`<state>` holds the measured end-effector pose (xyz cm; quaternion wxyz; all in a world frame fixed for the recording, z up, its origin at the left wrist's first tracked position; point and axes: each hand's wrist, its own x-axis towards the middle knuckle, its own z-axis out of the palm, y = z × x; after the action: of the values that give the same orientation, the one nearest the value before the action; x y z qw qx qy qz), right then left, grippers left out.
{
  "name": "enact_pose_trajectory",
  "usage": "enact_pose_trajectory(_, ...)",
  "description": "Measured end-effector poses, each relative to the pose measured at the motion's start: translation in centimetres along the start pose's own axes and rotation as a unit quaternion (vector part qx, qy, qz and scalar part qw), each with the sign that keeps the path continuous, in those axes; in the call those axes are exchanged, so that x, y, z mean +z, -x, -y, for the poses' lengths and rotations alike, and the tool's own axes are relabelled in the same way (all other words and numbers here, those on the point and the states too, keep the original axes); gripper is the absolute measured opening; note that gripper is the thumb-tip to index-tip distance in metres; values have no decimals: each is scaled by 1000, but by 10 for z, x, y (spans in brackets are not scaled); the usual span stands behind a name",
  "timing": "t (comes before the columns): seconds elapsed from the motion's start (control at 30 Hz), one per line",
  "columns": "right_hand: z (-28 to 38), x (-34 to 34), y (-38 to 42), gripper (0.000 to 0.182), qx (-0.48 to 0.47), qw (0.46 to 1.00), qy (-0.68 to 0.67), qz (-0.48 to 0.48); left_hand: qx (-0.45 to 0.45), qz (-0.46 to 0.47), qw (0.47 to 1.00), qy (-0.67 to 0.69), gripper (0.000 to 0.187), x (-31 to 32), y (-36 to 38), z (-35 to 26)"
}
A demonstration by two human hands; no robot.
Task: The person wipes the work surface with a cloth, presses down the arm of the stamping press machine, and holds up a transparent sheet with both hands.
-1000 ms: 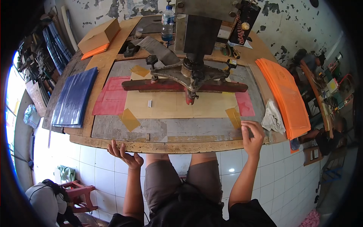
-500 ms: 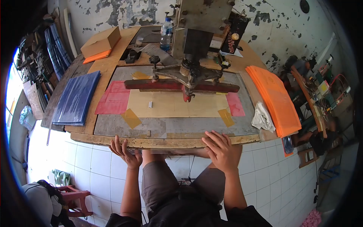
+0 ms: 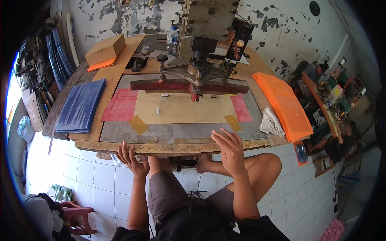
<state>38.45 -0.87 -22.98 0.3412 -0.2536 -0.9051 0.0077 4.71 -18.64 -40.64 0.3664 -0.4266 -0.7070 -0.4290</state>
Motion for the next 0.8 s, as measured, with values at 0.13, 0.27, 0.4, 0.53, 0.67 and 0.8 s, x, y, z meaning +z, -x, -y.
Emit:
enact_pose_trajectory(0.13, 3, -5, 3, 44, -16, 1000, 17, -4, 4, 17, 1000, -3, 61, -4, 1, 1)
enact_pose_trajectory(0.27, 14, -13, 16, 45, -12, 1000, 5, -11, 1, 31, 1000, 3, 62, -10, -1, 0)
enact_pose_trajectory(0.4, 15, -48, 37, 43, -11, 999, -2, 35, -23, 30, 999, 20, 57, -17, -2, -7)
enact_pose_trajectory(0.53, -2, -70, 73, 36, 16, 990, -97, 103, -79, 18, 994, 73, 51, -30, -24, -33)
enact_pose_trajectory(0.67, -9, -80, 79, 34, 27, 968, -148, 200, -114, 30, 993, 28, 46, -44, -61, -63)
enact_pose_trajectory(0.8, -24, -84, 41, 34, 25, 937, -255, 239, -14, 184, 967, 175, 37, -52, -110, -88)
